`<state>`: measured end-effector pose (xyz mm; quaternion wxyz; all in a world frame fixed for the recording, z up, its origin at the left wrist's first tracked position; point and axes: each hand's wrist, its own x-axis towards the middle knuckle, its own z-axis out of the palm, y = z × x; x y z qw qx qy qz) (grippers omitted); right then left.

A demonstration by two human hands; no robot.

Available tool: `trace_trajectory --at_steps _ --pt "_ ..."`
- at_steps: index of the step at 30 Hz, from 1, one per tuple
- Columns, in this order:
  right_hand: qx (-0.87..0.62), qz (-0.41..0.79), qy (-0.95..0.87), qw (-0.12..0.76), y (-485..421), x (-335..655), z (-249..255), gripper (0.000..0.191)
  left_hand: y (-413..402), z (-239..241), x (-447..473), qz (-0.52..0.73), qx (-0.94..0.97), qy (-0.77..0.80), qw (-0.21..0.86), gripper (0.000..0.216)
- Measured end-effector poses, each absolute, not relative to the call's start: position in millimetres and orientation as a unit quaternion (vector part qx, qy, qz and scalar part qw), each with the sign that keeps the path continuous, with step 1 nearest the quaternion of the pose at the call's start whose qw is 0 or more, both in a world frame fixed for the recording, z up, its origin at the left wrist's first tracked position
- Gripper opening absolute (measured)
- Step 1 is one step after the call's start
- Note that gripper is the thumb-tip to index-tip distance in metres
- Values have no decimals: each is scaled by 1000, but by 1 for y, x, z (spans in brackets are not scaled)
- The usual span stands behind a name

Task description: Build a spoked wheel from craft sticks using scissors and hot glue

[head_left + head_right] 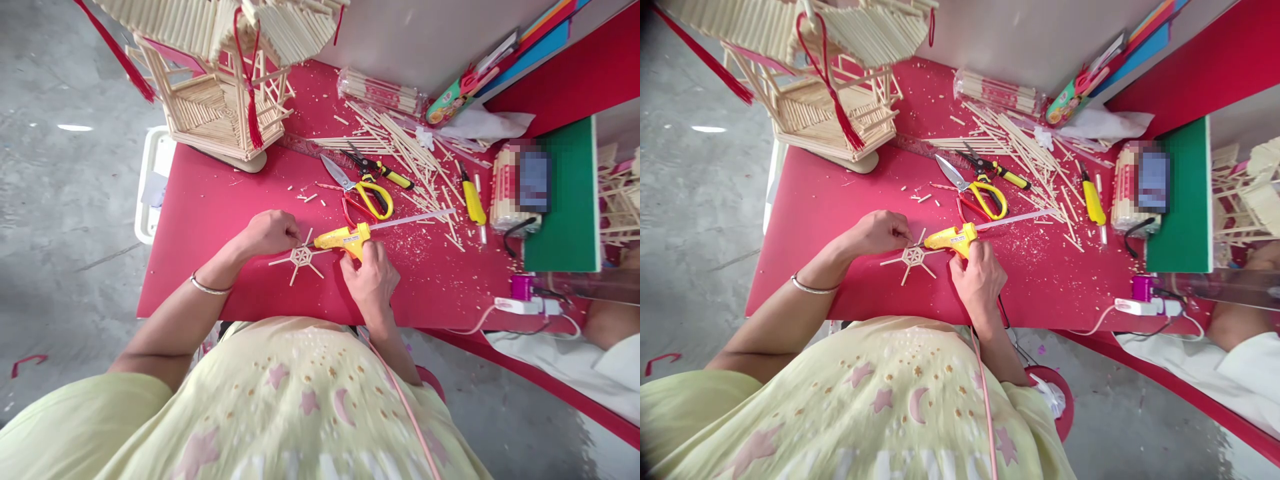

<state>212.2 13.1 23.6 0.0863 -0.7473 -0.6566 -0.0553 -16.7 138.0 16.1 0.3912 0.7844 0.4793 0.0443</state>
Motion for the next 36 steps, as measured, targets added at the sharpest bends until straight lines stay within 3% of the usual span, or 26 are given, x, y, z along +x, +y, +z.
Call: trace_trajectory --at_steps 27,36 --pt "-744 -82 -655 103 11 209 25 24 135 22 -13 54 801 479 355 21" --pt "-803 -53 -583 107 -12 237 15 45 136 22 -15 30 802 470 367 23"
